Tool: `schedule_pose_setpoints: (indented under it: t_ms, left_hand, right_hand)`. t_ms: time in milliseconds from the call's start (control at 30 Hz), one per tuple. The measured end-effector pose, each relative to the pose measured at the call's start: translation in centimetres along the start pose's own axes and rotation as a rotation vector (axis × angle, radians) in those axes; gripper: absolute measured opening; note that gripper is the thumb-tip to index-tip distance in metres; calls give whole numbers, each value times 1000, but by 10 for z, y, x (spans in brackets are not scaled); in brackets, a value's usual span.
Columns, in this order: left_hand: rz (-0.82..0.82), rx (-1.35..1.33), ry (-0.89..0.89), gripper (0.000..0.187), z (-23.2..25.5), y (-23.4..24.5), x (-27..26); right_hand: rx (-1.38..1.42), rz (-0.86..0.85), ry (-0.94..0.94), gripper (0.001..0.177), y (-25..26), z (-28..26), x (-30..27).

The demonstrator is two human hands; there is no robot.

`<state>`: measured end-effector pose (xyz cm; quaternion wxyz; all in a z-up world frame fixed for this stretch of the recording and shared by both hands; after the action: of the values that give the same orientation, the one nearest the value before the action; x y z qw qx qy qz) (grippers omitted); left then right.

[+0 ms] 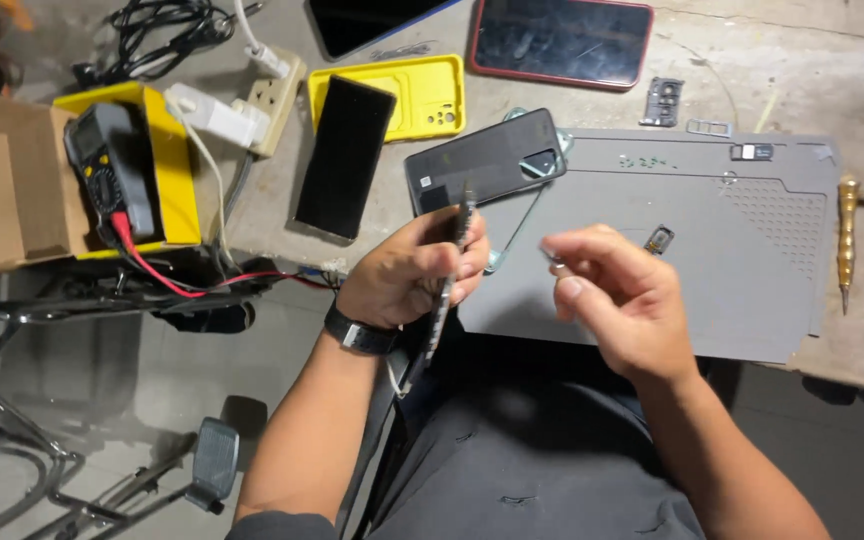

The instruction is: The person repairs a disassembled smartphone by connecting internal components and testing the device. They use tweezers to handle small parts, connect a USB cable to test the screen, and reassemble the phone's internal components.

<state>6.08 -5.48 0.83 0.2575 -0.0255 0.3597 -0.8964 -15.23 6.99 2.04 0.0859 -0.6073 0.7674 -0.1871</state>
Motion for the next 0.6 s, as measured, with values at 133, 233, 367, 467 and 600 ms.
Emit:
schedule_pose_setpoints:
  t_ms: [133, 233, 367, 467, 600]
  left_hand:
    - [-156, -139, 10, 57, -7, 8, -1]
    - [-200, -207, 33, 60, -15, 14, -2]
    - [-220, -256, 29, 63, -19, 18, -4]
    - [-233, -264, 16, 63, -22, 20, -4]
    - [-230, -273, 6, 67, -34, 30, -6]
  right_hand:
    - [-284, -115, 200, 25, -40, -33, 14]
    - [-430, -108, 336, 22, -59, -46, 21]
    - [-655, -178, 554, 22, -77, -57, 29]
    - [-604, -202, 592, 22, -88, -60, 31]
    - [-587, -202, 643, 17, -96, -58, 28]
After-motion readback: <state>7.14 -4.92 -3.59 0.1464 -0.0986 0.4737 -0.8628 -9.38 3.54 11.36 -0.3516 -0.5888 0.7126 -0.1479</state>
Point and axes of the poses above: each hand's wrist, its own x-axis towards the middle knuckle, its own y-axis out of the back of the hand, z = x × y, the point moved 4 cm from there along x, towards the middle knuckle, and after that the axes turned 10 degrees about x, right-handed, at the moved point
